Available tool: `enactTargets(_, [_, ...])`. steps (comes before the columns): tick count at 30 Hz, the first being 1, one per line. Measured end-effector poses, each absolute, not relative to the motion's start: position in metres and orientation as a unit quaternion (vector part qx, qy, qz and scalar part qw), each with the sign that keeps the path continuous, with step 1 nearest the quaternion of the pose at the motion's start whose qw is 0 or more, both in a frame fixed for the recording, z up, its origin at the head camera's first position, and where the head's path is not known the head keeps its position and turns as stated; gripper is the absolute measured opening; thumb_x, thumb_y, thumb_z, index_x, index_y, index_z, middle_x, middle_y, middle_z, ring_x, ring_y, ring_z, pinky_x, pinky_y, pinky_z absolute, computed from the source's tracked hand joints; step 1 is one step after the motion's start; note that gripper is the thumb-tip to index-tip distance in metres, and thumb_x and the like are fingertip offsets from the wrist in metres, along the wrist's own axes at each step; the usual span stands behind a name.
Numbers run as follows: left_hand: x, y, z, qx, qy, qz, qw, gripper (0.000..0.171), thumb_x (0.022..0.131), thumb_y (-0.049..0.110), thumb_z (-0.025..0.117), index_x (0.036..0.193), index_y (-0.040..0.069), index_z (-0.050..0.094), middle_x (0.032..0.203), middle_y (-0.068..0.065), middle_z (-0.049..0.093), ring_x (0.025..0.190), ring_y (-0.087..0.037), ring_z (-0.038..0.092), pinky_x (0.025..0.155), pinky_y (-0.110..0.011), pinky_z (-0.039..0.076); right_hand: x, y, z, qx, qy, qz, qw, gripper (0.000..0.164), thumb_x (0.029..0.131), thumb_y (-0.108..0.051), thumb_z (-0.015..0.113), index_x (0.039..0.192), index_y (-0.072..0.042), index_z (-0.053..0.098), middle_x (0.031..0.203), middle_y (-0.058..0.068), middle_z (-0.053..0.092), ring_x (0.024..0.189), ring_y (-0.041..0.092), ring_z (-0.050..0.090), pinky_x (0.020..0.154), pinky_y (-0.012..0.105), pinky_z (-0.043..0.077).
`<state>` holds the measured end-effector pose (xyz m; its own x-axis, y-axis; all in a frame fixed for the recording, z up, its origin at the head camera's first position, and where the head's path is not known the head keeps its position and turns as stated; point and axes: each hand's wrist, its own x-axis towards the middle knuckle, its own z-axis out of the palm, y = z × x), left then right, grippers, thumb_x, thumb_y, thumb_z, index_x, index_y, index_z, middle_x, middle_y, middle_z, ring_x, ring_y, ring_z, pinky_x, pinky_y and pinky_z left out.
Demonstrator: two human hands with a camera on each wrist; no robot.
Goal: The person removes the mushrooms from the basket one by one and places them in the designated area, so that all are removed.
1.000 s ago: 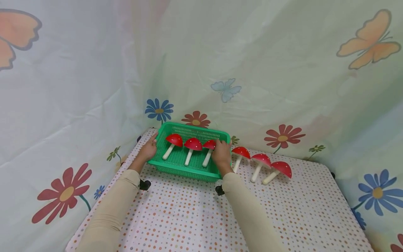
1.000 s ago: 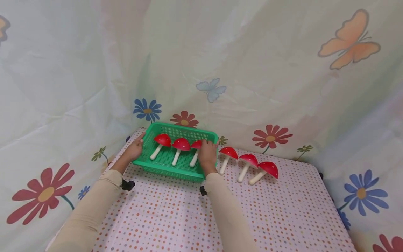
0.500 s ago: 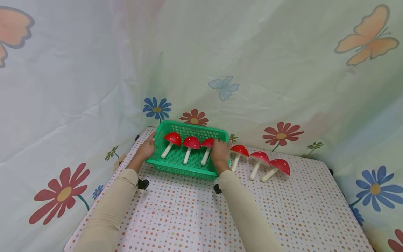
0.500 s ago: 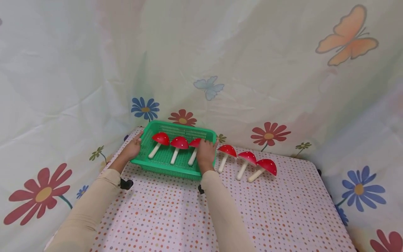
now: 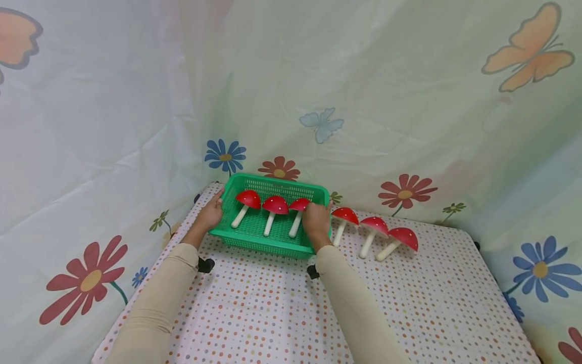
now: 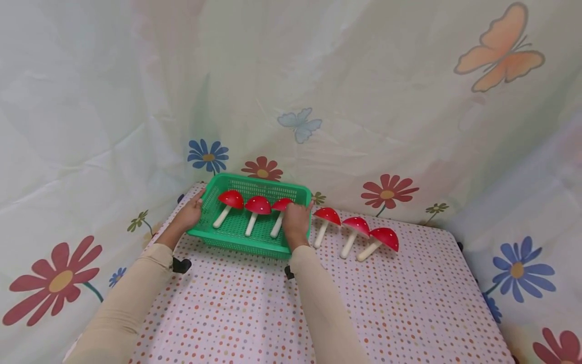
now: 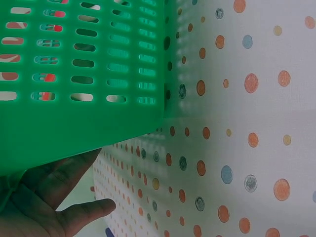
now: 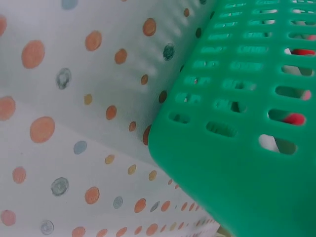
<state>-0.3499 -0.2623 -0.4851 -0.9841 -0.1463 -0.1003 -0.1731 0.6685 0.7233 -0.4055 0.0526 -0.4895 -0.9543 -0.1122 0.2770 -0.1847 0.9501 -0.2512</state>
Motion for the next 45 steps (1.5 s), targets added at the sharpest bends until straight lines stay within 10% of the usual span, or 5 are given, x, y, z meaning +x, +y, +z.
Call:
enactTargets(19, [-0.354, -0.259, -0.492, -0.087, 0.913, 0.397, 0.020, 0.052, 0.109, 0.034, 0.013, 0.160, 0.026, 0.009, 0.164, -0.017, 0.019, 0.148, -0.045, 0.021, 0.118, -0.062, 0.020, -0.399, 0.063, -0.491, 0.069, -0.935, 0.301, 0.174, 0.048, 0.092, 0.000, 0.052, 0.051, -0.014, 0.031, 0.045, -0.001, 0.027, 0.043, 0.014, 0.024, 0.124, 0.052, 0.014])
enactTargets(31, [-0.353, -0.257, -0.491, -0.085, 0.915, 0.395, 0.015, 0.052, 0.109, 0.033, 0.013, 0.160, 0.024, 0.010, 0.163, -0.019, 0.019, 0.148, -0.045, 0.020, 0.119, -0.062, 0.020, -0.395, 0.071, -0.479, 0.017, -0.911, 0.370, 0.179, 0.016, 0.094, -0.012, 0.066, 0.098, 0.001, 0.074, 0.087, 0.017, 0.075, 0.079, 0.031, 0.070, 0.123, 0.050, 0.020])
enactTargets(36, [-0.351, -0.259, -0.490, -0.083, 0.913, 0.399, 0.012, 0.052, 0.109, 0.033, 0.014, 0.160, 0.023, 0.011, 0.163, -0.019, 0.018, 0.148, -0.045, 0.019, 0.118, -0.062, 0.020, -0.392, 0.072, -0.473, 0.009, -0.902, 0.393, 0.176, 0.017, 0.093, -0.014, 0.066, 0.099, 0.000, 0.075, 0.091, 0.016, 0.075, 0.078, 0.029, 0.067, 0.091, 0.044, 0.054])
enactTargets(40, [-0.350, -0.261, -0.488, -0.084, 0.915, 0.394, 0.015, 0.052, 0.110, 0.032, 0.014, 0.160, 0.023, 0.010, 0.163, -0.020, 0.019, 0.148, -0.046, 0.020, 0.118, -0.062, 0.021, -0.387, 0.073, -0.467, 0.018, -0.893, 0.408, 0.188, 0.016, 0.092, -0.013, 0.066, 0.096, -0.001, 0.076, 0.090, 0.014, 0.075, 0.075, 0.025, 0.067, 0.062, 0.035, 0.054])
enactTargets(45, [-0.348, -0.262, -0.482, -0.085, 0.918, 0.387, 0.019, 0.052, 0.110, 0.030, 0.015, 0.160, 0.023, 0.010, 0.163, -0.019, 0.020, 0.148, -0.045, 0.022, 0.118, -0.062, 0.021, -0.379, 0.079, -0.456, 0.030, -0.879, 0.436, 0.192, 0.015, 0.092, -0.012, 0.065, 0.095, -0.001, 0.075, 0.091, 0.014, 0.074, 0.075, 0.025, 0.068, 0.061, 0.033, 0.054])
